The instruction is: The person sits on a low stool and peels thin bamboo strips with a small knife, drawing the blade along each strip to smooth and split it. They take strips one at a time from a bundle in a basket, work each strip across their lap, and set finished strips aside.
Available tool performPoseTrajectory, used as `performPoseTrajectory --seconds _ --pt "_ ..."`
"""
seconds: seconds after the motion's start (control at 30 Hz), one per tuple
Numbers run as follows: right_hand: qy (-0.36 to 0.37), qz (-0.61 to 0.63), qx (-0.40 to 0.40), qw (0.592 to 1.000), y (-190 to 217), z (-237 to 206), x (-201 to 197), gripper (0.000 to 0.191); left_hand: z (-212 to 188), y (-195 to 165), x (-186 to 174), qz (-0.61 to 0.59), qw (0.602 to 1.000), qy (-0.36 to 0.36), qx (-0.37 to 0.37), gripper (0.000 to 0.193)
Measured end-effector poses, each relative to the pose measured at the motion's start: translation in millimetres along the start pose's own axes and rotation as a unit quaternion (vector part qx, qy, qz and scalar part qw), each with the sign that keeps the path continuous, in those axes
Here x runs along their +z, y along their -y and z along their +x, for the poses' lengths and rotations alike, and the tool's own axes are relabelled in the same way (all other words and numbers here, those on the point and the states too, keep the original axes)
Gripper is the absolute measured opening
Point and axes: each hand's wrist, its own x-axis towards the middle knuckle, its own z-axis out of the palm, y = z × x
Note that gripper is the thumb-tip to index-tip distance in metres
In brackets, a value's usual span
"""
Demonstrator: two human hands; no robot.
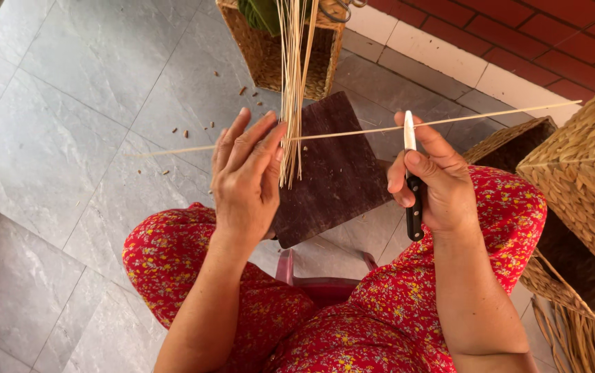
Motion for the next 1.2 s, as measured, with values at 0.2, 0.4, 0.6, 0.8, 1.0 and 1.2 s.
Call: performPoseTrajectory --seconds 0.2,0.4,0.6,0.8,1.0,1.2 --pt "0.037 0.031 -0.038 0.998 14 -1 -8 0.048 -13 -1 13 -0.245 0.921 0.213 -0.218 0.018" --pt "-0.011 -0.099 0.053 0.994 -1 -1 22 0.047 -24 -12 20 -0.331 0.878 0.228 -0.260 0.013" --pt "0.099 -0.095 0.127 0.982 -15 -3 40 0.043 -18 -23 13 -0.319 0.889 0.221 -0.242 0.009" --pt "0.105 -0.083 0.134 0.982 -11 -7 30 0.044 -23 -22 6 -0.320 0.897 0.224 -0.209 0.007" --pt "0.085 -0.082 0.144 0.983 -13 -7 23 0.044 -29 -17 4 -0.320 0.896 0.231 -0.203 0.007" --pt "0.027 -0.049 0.092 0.994 -3 -4 2 0.041 -36 -11 -2 -0.313 0.897 0.236 -0.206 0.008"
